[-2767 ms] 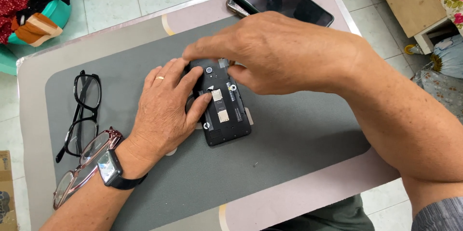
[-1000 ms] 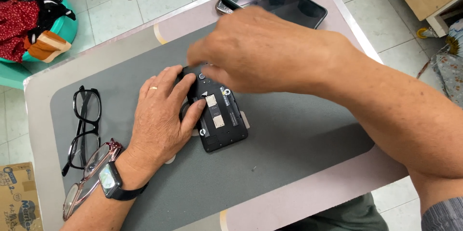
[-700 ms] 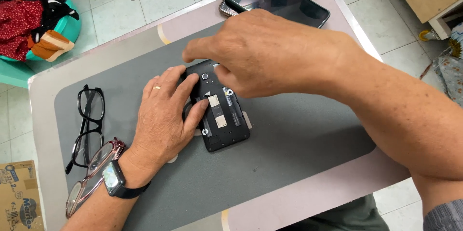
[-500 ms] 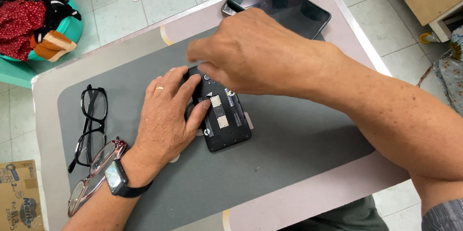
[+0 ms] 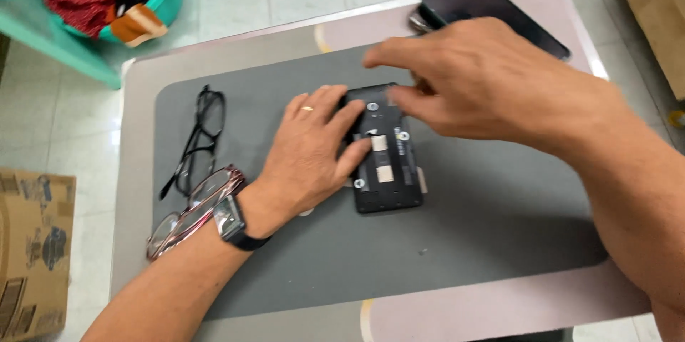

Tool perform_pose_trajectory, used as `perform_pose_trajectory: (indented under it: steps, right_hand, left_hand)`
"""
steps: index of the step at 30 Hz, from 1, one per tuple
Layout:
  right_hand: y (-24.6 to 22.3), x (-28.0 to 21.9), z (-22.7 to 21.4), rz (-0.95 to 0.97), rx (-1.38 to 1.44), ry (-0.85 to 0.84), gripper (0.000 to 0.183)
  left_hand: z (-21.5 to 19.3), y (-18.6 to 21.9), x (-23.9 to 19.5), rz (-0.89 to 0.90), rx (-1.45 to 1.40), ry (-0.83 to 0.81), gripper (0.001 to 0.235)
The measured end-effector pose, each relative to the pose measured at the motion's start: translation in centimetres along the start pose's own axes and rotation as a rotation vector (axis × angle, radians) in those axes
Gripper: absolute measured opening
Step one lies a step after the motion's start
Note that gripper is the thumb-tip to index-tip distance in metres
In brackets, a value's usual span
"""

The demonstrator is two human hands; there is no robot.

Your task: The person uses a small screwdriver to remove screws from the back of a disassembled mobile phone. They work on the phone's internal components, including the battery and SIM card slots, on a gray mat.

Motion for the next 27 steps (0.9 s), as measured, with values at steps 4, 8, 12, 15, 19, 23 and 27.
perform_pose_trajectory:
  steps: [4,8,12,15,19,23,27]
  right_hand:
    - [0.0,-0.4,0.0,-0.043,0.050,0.068,0.033]
    - [0.5,-0.4,0.6,-0.025,-0.018,0.129,0.015]
    - [0.1,-0.2,0.0,0.089,0.001,-0.040,0.033]
    - [0.3,-0.4,0.2,0.090,0.071,-0.071,0.051]
    - [1.5,-0.5,0.8,0.190,-0.018,-0.024,0.020]
    - [1.2,-0.8,0.0,0.228,0.021,-0.224,0.018]
    - [0.8,-0.9,-0.6,0.315,-0.009,-0.290,0.016]
  left_hand:
    - [0.1,0.0,-0.3,0.000,-0.006,0.000,0.037]
    - [-0.1,0.0,-0.3,0.002,-0.020,0.029,0.035]
    - [0.1,-0.2,-0.5,-0.015,-0.021,0.053,0.037]
    - [0.2,-0.3,-0.8,0.002,-0.005,0.100,0.038]
    - [-0.1,-0.2,-0.8,0.017,-0.016,0.121,0.035]
    - [0.4,-0.3,-0.7,0.011,-0.025,0.069,0.040]
    - [0.2,0.0,-0.5,0.030,-0.029,0.071,0.038]
Point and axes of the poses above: each hand's wrist, its own x-axis towards the middle knuckle, its own z-axis out of the palm, y = z × x, the point moved 5 cm from there along x, towards the middle knuckle, and after that the axes turned 9 degrees about y, right-handed, at the moved point
